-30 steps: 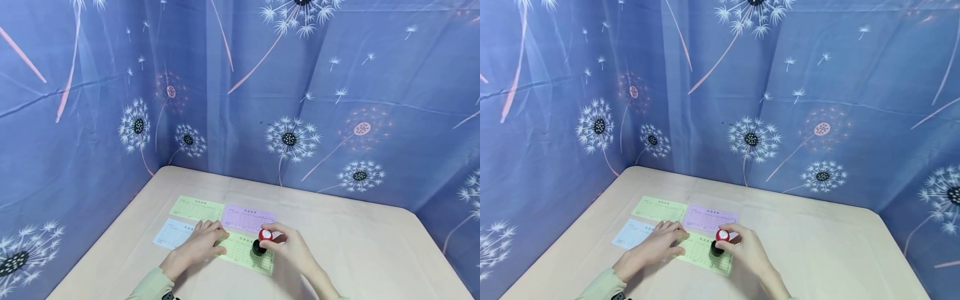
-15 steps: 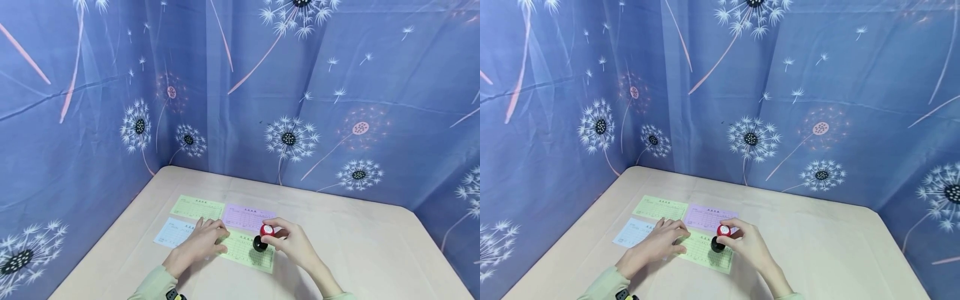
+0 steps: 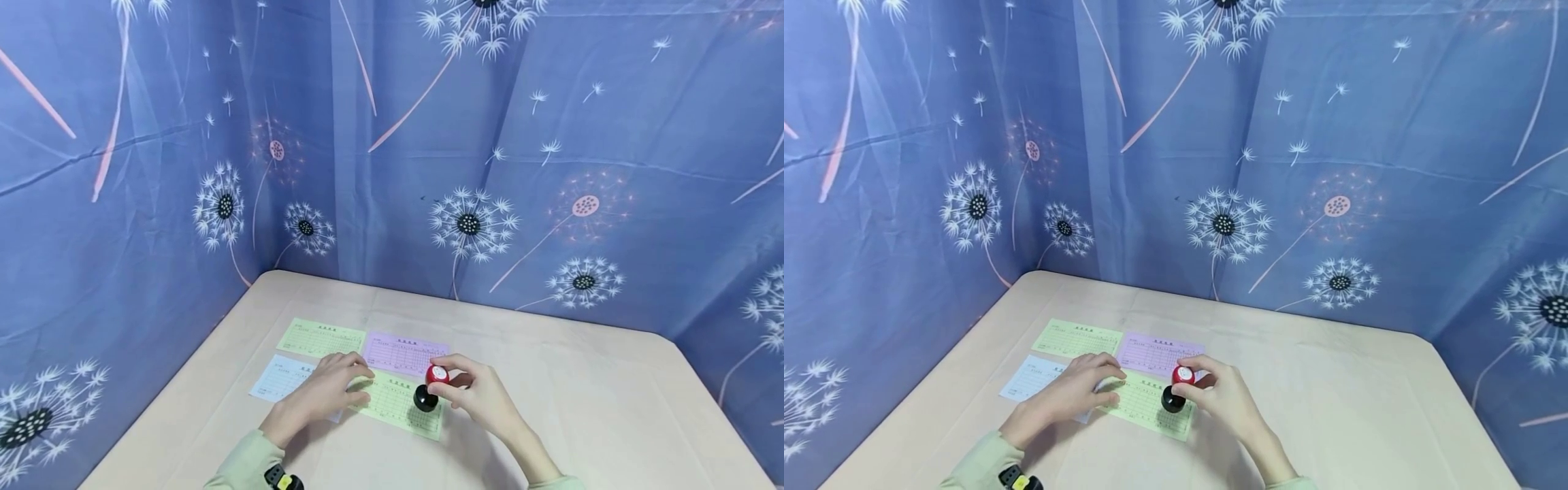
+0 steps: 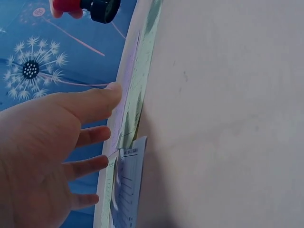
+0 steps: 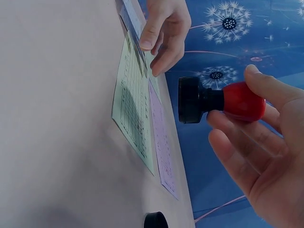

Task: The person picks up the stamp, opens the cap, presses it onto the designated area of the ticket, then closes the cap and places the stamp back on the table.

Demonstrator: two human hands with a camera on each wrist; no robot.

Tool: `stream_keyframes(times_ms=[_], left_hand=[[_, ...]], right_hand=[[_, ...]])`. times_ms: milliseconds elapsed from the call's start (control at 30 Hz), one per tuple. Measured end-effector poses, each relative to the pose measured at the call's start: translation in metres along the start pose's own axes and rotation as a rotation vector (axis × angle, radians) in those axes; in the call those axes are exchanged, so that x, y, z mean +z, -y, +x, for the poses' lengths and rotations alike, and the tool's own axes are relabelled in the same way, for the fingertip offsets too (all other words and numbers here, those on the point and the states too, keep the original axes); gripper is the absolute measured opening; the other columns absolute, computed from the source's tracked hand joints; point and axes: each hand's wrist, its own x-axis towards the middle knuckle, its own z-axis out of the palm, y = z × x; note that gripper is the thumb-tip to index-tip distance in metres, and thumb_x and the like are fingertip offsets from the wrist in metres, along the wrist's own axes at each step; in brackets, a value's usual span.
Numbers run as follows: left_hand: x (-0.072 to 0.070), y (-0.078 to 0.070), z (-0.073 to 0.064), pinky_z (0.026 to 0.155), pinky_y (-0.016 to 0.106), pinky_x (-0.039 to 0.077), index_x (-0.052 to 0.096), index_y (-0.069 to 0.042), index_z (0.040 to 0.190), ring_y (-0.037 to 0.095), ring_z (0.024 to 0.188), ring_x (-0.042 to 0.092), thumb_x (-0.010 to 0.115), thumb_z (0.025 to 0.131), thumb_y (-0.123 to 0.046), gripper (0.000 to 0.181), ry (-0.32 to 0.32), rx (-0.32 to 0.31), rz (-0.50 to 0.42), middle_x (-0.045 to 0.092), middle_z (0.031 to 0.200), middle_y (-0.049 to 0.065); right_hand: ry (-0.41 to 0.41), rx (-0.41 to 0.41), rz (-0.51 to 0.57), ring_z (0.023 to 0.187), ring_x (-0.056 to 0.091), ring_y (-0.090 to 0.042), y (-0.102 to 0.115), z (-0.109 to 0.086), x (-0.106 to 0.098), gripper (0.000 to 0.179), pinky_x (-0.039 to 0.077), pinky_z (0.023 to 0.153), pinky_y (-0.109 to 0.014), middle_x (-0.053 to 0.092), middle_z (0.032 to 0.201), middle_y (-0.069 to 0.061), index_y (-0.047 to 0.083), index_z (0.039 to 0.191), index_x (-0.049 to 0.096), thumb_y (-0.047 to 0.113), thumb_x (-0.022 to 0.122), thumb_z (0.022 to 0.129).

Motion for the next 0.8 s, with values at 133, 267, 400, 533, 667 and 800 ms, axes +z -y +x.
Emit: stream_keyframes(times_ms=[133, 267, 400, 533, 667, 800], left_hand=[[-0.001, 0.0, 0.0, 0.114, 0.052, 0.033, 0.071, -0.019, 0.119, 0.022, 0.12, 0.054, 0.075, 0.084, -0.034, 0.038, 0.011, 0.038, 0.038, 0.064, 0.124, -0.003], [0.001, -0.001, -0.001, 0.116, 0.052, 0.031, 0.071, -0.021, 0.12, 0.024, 0.124, 0.053, 0.076, 0.081, -0.035, 0.041, 0.043, 0.054, 0.061, 0.064, 0.125, -0.005], [0.003, -0.002, -0.001, 0.114, 0.049, 0.034, 0.07, -0.022, 0.121, 0.022, 0.122, 0.053, 0.078, 0.08, -0.039, 0.045, 0.045, 0.041, 0.035, 0.063, 0.124, -0.006], [0.005, -0.004, -0.002, 0.114, 0.046, 0.035, 0.07, -0.023, 0.121, 0.019, 0.121, 0.052, 0.077, 0.08, -0.041, 0.046, 0.05, 0.032, 0.019, 0.062, 0.121, -0.009], [0.007, -0.008, -0.004, 0.112, 0.045, 0.037, 0.07, -0.023, 0.12, 0.018, 0.119, 0.052, 0.076, 0.08, -0.041, 0.044, 0.04, 0.031, 0.018, 0.061, 0.118, -0.01], [0.009, -0.011, -0.006, 0.117, 0.053, 0.03, 0.07, -0.021, 0.12, 0.019, 0.119, 0.051, 0.076, 0.081, -0.041, 0.044, 0.019, 0.029, 0.021, 0.061, 0.117, -0.008]], right_hand=[[-0.005, 0.0, -0.004, 0.074, 0.069, -0.014, 0.0, 0.001, -0.001, 0.043, 0.06, 0.058, -0.036, 0.074, 0.103, -0.008, 0.018, 0.118, 0.071, 0.032, 0.083, 0.079], [-0.01, -0.003, -0.021, 0.074, 0.069, -0.016, 0.001, 0.001, -0.001, 0.041, 0.06, 0.057, -0.038, 0.074, 0.102, -0.008, 0.02, 0.117, 0.071, 0.033, 0.083, 0.08], [-0.024, -0.004, -0.022, 0.075, 0.07, -0.021, 0.003, 0.001, -0.002, 0.043, 0.059, 0.056, -0.036, 0.073, 0.103, -0.007, 0.018, 0.118, 0.071, 0.031, 0.084, 0.079], [-0.036, -0.024, -0.005, 0.075, 0.07, -0.021, 0.004, 0.002, -0.004, 0.041, 0.059, 0.057, -0.035, 0.073, 0.104, -0.008, 0.017, 0.116, 0.071, 0.028, 0.084, 0.079], [-0.033, -0.039, -0.001, 0.074, 0.07, -0.017, 0.003, 0.002, -0.005, 0.039, 0.059, 0.058, -0.035, 0.073, 0.105, -0.009, 0.018, 0.116, 0.071, 0.027, 0.083, 0.08], [-0.032, -0.043, 0.004, 0.074, 0.07, -0.019, 0.003, 0.002, -0.005, 0.039, 0.06, 0.058, -0.036, 0.073, 0.105, -0.009, 0.017, 0.116, 0.071, 0.026, 0.083, 0.08]])
